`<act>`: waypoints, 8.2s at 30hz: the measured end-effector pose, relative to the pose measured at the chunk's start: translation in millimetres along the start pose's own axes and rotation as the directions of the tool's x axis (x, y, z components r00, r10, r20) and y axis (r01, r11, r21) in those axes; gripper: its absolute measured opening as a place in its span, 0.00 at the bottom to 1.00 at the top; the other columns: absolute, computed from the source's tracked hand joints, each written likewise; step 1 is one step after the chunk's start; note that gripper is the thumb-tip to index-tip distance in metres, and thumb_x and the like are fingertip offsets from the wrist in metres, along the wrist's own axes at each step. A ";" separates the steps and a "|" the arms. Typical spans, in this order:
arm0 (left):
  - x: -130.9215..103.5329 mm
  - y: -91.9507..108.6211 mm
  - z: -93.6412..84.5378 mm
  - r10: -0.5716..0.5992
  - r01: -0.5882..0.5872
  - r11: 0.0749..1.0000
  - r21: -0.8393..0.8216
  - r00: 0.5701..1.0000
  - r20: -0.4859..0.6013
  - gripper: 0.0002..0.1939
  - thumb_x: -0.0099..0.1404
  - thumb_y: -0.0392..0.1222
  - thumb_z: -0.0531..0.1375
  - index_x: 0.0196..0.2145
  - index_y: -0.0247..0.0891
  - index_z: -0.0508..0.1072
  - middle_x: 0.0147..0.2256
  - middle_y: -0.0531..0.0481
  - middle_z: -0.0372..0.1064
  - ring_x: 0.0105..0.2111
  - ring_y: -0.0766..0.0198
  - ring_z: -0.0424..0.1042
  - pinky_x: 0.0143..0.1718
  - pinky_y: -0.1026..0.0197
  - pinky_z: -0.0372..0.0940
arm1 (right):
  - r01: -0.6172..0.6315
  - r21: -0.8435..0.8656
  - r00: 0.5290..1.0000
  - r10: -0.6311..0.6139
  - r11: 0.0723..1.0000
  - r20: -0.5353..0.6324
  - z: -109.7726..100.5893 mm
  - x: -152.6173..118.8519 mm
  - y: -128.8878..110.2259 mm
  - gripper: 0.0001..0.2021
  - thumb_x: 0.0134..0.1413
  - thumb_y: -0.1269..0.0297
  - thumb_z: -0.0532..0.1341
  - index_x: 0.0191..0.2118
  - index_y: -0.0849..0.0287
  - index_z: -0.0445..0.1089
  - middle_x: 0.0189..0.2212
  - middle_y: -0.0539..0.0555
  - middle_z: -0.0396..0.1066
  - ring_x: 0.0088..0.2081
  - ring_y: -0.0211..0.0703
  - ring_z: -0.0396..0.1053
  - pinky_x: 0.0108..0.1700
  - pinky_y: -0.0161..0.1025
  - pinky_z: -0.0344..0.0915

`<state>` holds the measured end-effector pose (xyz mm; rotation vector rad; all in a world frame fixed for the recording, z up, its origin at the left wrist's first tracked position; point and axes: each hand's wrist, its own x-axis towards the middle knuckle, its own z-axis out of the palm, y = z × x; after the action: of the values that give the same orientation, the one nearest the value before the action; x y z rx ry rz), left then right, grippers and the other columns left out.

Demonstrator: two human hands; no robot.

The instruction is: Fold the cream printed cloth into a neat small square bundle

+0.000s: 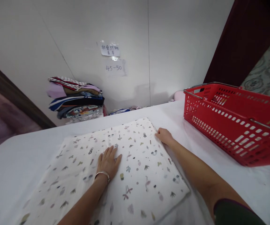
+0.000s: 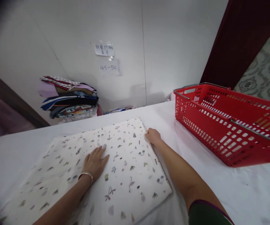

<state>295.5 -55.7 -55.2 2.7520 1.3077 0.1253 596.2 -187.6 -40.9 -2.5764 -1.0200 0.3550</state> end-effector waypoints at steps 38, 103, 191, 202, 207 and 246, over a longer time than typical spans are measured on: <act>1.5 5.2 -3.8 0.005 -0.006 1.000 0.021 0.998 0.066 0.30 0.64 0.55 0.41 0.60 0.39 0.56 0.63 0.49 0.45 0.63 0.57 0.42 0.61 0.46 0.40 | 0.075 0.163 0.997 -0.070 0.984 -0.035 3.7 -51.3 26.1 0.12 0.50 0.55 0.57 0.28 0.58 0.70 0.27 0.51 0.72 0.29 0.39 0.65 0.29 0.33 0.53; 1.9 6.2 -3.0 0.009 -0.008 0.999 -0.039 0.999 0.042 0.30 0.64 0.55 0.41 0.59 0.40 0.57 0.63 0.47 0.46 0.63 0.55 0.42 0.60 0.46 0.38 | -0.021 0.061 0.999 0.019 0.998 0.044 -0.6 -122.3 38.7 0.10 0.48 0.55 0.60 0.30 0.57 0.68 0.28 0.50 0.71 0.29 0.39 0.64 0.28 0.34 0.51; -8.8 -41.3 -4.9 0.012 -0.016 0.997 0.078 0.999 0.043 0.34 0.63 0.59 0.39 0.60 0.38 0.57 0.63 0.46 0.45 0.63 0.53 0.40 0.61 0.43 0.32 | -0.033 -0.171 0.999 0.029 0.985 -0.022 -3.3 -62.4 7.3 0.12 0.57 0.58 0.50 0.36 0.58 0.67 0.34 0.55 0.72 0.35 0.43 0.67 0.30 0.35 0.54; -10.8 -41.6 -6.6 0.011 -0.012 1.000 0.026 0.998 0.061 0.34 0.63 0.59 0.39 0.60 0.37 0.56 0.63 0.46 0.44 0.63 0.55 0.41 0.61 0.46 0.37 | 0.036 -0.328 0.999 -0.032 0.944 0.018 -1.9 -49.5 -0.8 0.15 0.62 0.64 0.45 0.43 0.62 0.65 0.40 0.63 0.71 0.42 0.48 0.69 0.39 0.40 0.60; -9.9 -42.7 -2.5 0.008 -0.008 1.000 -0.003 0.999 0.038 0.34 0.63 0.59 0.40 0.60 0.37 0.57 0.63 0.46 0.45 0.63 0.54 0.41 0.61 0.46 0.38 | 0.091 -0.340 0.995 -0.102 0.936 -0.012 -4.8 -48.6 -20.0 0.16 0.60 0.66 0.47 0.51 0.63 0.62 0.49 0.66 0.65 0.51 0.50 0.63 0.47 0.42 0.59; -4.7 -43.0 -10.9 0.023 -0.015 0.997 -0.079 0.995 0.099 0.36 0.61 0.63 0.40 0.60 0.41 0.56 0.64 0.48 0.43 0.63 0.55 0.39 0.61 0.48 0.38 | 0.349 -0.295 0.934 -0.354 0.889 0.040 30.8 -190.0 32.1 0.35 0.58 0.42 0.40 0.63 0.63 0.47 0.64 0.60 0.41 0.65 0.51 0.36 0.62 0.54 0.35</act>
<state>258.2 -31.7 -49.7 2.6683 1.2252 0.0386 470.0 -335.0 -62.3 -2.5614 -1.6110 0.0896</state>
